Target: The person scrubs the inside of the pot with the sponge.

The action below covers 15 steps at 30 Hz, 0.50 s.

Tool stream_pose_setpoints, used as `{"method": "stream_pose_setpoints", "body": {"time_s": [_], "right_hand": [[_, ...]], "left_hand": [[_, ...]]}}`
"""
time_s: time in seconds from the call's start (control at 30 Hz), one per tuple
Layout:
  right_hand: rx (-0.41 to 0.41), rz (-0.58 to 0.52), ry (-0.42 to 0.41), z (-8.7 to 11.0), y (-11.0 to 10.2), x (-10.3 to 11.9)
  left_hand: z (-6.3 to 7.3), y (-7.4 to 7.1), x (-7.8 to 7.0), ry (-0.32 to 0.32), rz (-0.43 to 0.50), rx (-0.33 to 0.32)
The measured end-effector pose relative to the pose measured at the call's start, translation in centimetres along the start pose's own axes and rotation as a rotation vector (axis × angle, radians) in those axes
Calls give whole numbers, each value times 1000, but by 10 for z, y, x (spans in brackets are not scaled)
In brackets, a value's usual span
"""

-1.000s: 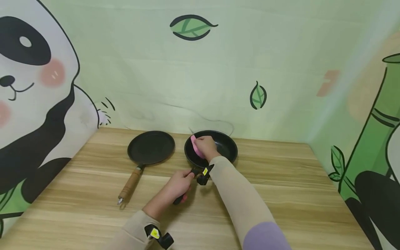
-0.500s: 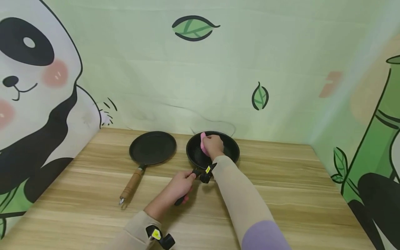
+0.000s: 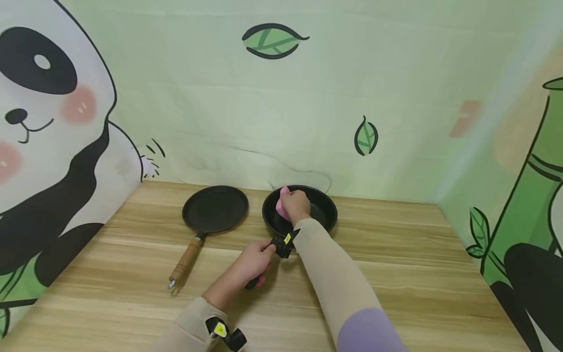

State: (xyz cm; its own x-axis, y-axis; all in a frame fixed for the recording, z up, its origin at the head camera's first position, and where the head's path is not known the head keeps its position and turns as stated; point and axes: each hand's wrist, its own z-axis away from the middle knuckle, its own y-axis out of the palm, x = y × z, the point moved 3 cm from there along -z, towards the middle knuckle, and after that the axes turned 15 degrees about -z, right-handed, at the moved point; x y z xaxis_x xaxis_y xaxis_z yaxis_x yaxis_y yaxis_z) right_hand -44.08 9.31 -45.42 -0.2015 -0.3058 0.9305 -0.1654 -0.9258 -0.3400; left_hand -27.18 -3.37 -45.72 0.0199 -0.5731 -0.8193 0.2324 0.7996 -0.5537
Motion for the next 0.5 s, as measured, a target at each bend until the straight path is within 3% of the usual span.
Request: {"method": "stream_pose_setpoints", "body": {"time_s": [0.27,0.5], "right_hand": [[62,-38,17,1,2,-1],[230,-91,-9,4,7,1]], "left_hand": [[1,0,1,-9,3,10],[-5,-2,5,-27,-2,19]]}}
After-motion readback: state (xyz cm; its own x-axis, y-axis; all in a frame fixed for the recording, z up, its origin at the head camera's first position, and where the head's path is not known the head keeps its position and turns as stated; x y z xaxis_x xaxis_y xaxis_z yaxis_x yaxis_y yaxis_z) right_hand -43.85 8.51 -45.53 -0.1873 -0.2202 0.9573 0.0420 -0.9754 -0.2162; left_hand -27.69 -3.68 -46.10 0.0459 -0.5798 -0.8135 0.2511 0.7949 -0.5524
